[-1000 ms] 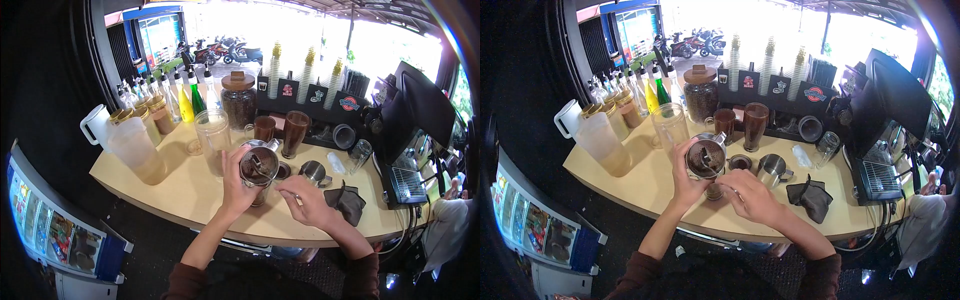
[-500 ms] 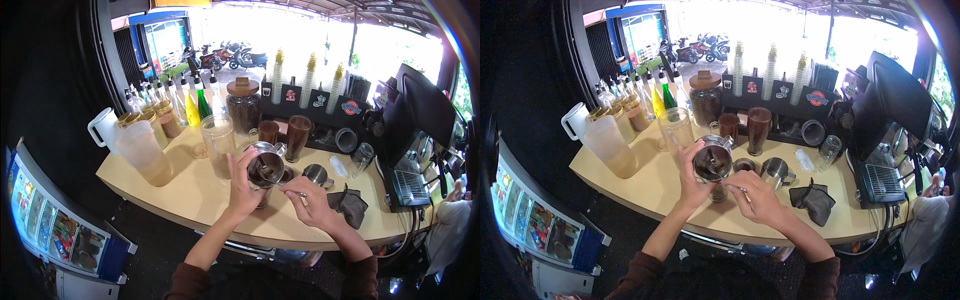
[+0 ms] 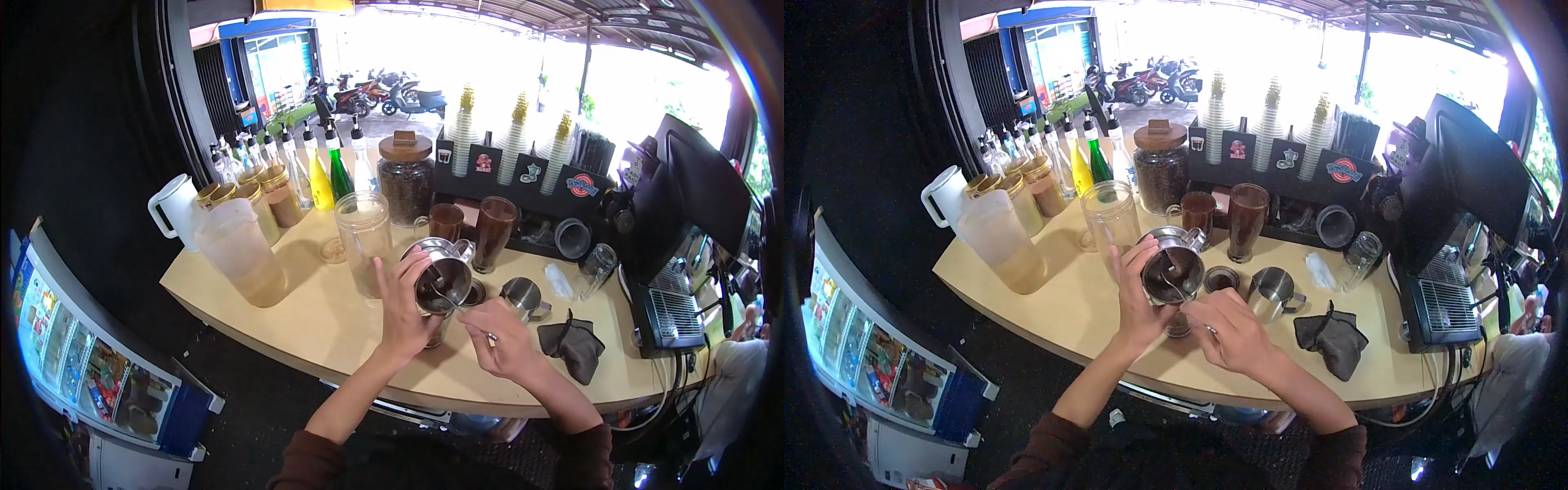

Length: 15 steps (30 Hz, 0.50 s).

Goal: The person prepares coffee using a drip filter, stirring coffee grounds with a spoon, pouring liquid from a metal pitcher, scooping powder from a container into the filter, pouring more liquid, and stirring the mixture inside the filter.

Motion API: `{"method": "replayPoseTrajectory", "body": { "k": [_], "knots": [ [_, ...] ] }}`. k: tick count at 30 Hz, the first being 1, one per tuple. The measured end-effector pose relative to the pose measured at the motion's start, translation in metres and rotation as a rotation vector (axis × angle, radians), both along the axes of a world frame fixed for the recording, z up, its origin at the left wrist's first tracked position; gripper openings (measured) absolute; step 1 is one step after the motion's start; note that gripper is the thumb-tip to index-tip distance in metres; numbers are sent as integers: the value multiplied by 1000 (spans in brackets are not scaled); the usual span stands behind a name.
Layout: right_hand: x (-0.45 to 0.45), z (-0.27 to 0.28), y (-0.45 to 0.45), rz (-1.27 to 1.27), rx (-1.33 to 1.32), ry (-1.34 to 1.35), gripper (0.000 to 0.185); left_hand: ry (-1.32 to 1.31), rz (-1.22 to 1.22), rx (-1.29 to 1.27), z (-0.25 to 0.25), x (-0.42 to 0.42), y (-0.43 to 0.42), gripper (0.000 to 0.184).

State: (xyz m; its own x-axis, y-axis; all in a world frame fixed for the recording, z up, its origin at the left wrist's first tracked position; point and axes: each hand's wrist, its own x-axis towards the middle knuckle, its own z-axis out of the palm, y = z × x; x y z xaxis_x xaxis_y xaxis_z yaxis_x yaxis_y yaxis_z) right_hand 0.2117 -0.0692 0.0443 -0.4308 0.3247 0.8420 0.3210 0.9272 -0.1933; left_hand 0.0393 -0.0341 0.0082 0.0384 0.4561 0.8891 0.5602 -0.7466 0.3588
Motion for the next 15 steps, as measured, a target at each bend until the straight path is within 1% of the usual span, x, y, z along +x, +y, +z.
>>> {"method": "replayPoseTrajectory", "body": {
  "k": [4,6,7,9,13,15],
  "knots": [
    [2,3,2,39,-79,-1,23,-42,-34,-42,-3,-1,4,82],
    [5,3,2,-5,-167,43,17,-130,-97,-54,-2,1,5,82],
    [5,4,4,-6,-169,44,17,-129,-98,-56,-3,1,7,82],
    [4,7,7,90,-374,100,13,-231,-212,-72,-8,2,12,82],
    [14,14,12,57,-373,82,12,-208,-204,-55,-8,0,14,82],
    [14,18,13,77,-401,100,11,-156,-161,-28,-8,-1,15,84]
  ]
}}
